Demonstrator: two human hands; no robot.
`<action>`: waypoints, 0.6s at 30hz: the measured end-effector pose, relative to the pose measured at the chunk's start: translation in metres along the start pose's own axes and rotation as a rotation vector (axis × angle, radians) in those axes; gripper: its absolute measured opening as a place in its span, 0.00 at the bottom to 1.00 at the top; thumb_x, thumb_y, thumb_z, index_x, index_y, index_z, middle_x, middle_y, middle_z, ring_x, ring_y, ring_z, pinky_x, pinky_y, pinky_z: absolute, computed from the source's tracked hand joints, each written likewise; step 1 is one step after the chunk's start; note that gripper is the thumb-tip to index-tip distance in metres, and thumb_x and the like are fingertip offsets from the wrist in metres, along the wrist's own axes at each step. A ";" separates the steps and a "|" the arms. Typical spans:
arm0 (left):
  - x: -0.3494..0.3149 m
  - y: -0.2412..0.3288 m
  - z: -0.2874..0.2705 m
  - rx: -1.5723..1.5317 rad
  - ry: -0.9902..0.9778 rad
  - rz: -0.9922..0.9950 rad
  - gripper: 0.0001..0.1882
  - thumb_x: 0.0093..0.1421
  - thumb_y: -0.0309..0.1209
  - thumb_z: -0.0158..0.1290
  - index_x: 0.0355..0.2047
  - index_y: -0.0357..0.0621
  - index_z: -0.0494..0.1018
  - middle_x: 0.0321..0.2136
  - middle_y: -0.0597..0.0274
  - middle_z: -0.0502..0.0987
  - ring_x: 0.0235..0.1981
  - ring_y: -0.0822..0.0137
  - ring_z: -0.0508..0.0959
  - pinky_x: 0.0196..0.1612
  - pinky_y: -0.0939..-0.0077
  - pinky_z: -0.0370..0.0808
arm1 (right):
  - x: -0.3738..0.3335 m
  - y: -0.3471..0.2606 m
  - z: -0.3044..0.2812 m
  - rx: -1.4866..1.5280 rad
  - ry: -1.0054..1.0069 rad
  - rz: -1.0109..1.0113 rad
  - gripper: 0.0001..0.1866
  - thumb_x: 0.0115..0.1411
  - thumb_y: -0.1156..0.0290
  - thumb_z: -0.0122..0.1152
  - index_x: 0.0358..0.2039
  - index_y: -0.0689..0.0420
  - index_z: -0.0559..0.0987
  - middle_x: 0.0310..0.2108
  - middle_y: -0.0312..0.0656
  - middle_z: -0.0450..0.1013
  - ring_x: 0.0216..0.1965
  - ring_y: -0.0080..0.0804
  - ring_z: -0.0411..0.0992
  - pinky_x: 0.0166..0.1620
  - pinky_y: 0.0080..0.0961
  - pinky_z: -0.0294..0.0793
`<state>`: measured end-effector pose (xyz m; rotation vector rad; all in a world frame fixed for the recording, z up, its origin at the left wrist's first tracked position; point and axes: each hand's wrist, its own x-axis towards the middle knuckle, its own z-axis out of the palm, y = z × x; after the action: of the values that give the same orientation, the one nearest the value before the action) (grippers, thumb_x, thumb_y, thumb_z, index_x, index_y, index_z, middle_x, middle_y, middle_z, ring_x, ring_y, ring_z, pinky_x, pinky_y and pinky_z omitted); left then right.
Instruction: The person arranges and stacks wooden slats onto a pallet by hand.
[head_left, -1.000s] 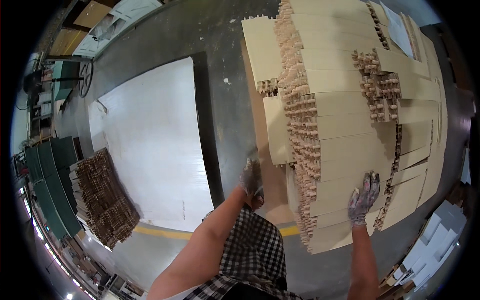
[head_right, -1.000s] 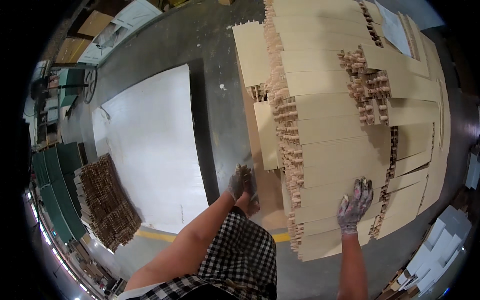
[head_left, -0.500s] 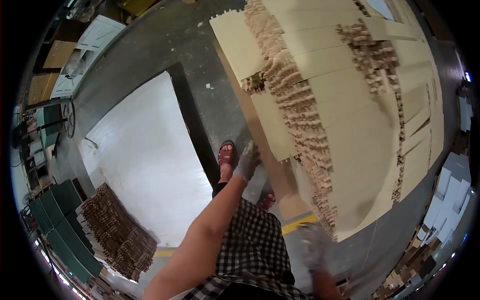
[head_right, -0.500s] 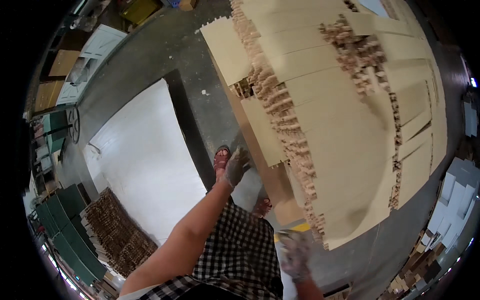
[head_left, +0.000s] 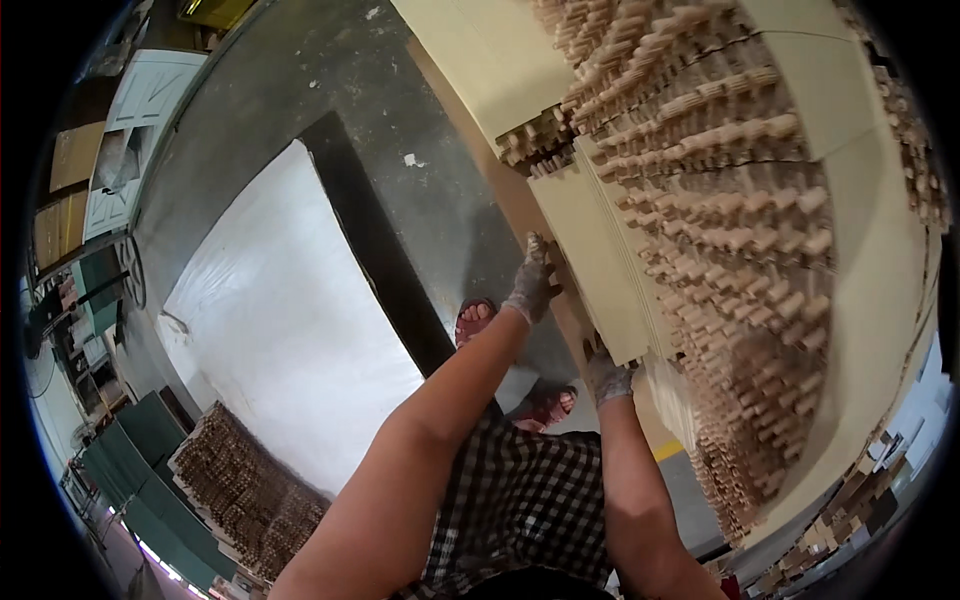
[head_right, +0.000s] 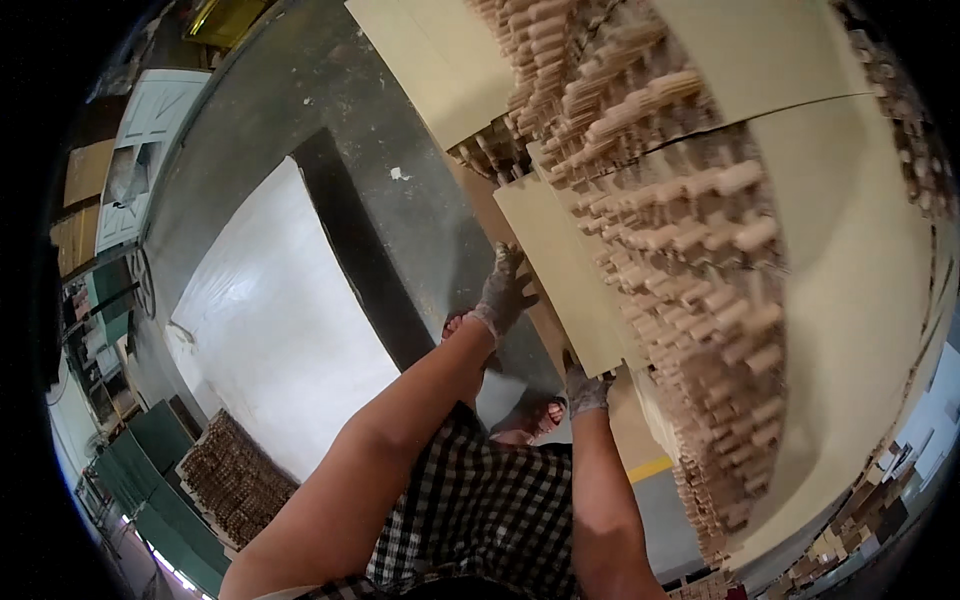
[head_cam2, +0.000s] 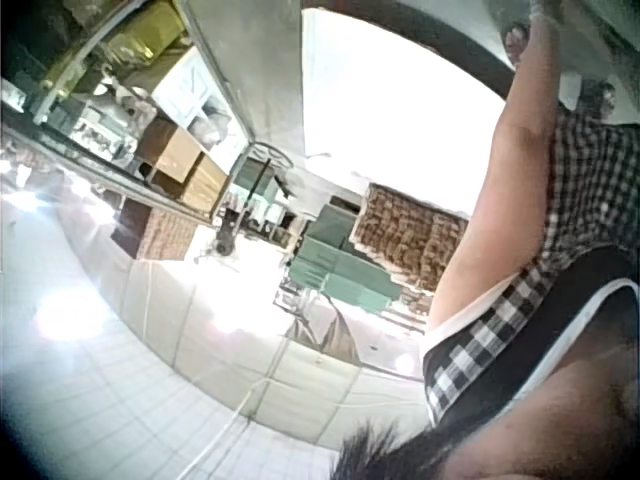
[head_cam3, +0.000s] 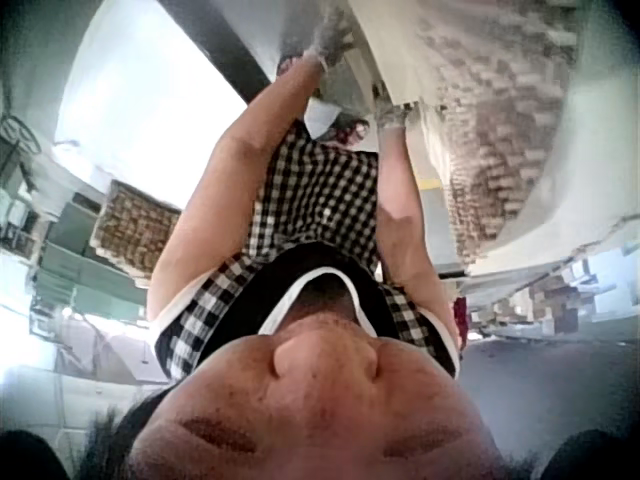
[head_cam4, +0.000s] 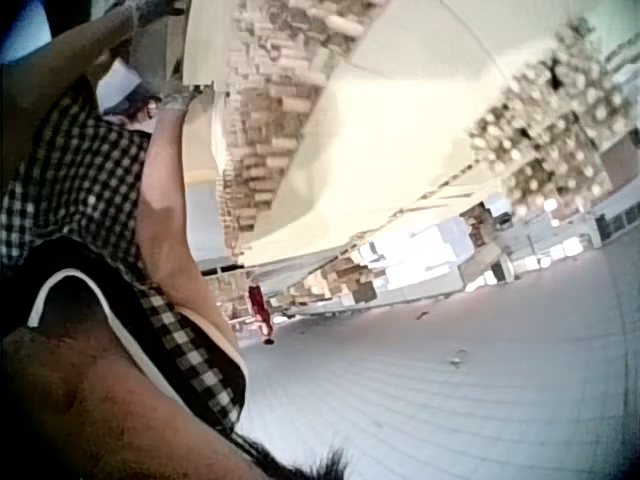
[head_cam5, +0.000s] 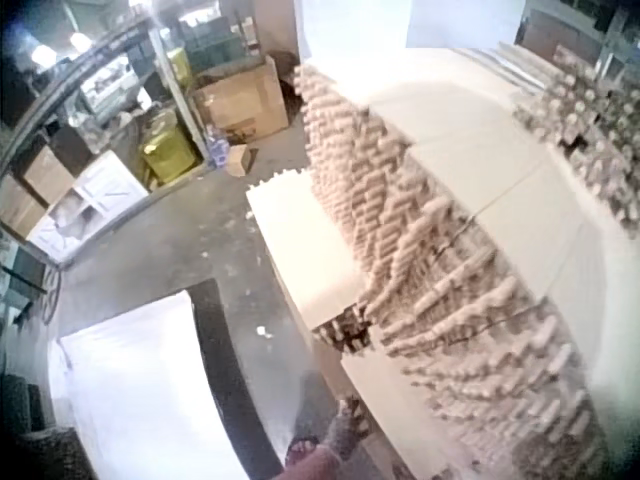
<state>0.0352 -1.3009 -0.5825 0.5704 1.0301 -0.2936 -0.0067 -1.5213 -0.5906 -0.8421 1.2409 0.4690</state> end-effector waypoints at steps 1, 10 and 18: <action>0.008 -0.002 0.001 0.001 -0.007 -0.003 0.43 0.61 0.67 0.32 0.69 0.57 0.41 0.69 0.65 0.41 0.67 0.49 0.48 0.62 0.39 0.54 | 0.004 0.003 -0.001 0.014 -0.064 -0.046 0.25 0.66 0.51 0.40 0.59 0.50 0.63 0.60 0.40 0.61 0.61 0.39 0.56 0.61 0.44 0.58; 0.077 -0.044 -0.024 -0.868 -0.751 -0.536 0.36 0.61 0.61 0.35 0.64 0.58 0.56 0.65 0.65 0.56 0.67 0.53 0.50 0.64 0.36 0.41 | 0.012 0.008 -0.002 -2.384 -0.024 -0.842 0.25 0.67 0.59 0.44 0.62 0.56 0.62 0.64 0.46 0.58 0.64 0.46 0.53 0.64 0.44 0.53; 0.109 -0.053 -0.048 -1.940 -1.321 -1.143 0.36 0.60 0.61 0.35 0.62 0.56 0.59 0.61 0.63 0.62 0.63 0.57 0.57 0.61 0.41 0.51 | 0.042 0.023 -0.025 -2.565 0.152 -1.046 0.24 0.65 0.60 0.49 0.59 0.56 0.68 0.60 0.46 0.64 0.62 0.46 0.59 0.63 0.41 0.55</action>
<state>0.0288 -1.3134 -0.7118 -1.8434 -0.1441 -0.3893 -0.0273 -1.5313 -0.6401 -3.2813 -0.6788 0.9306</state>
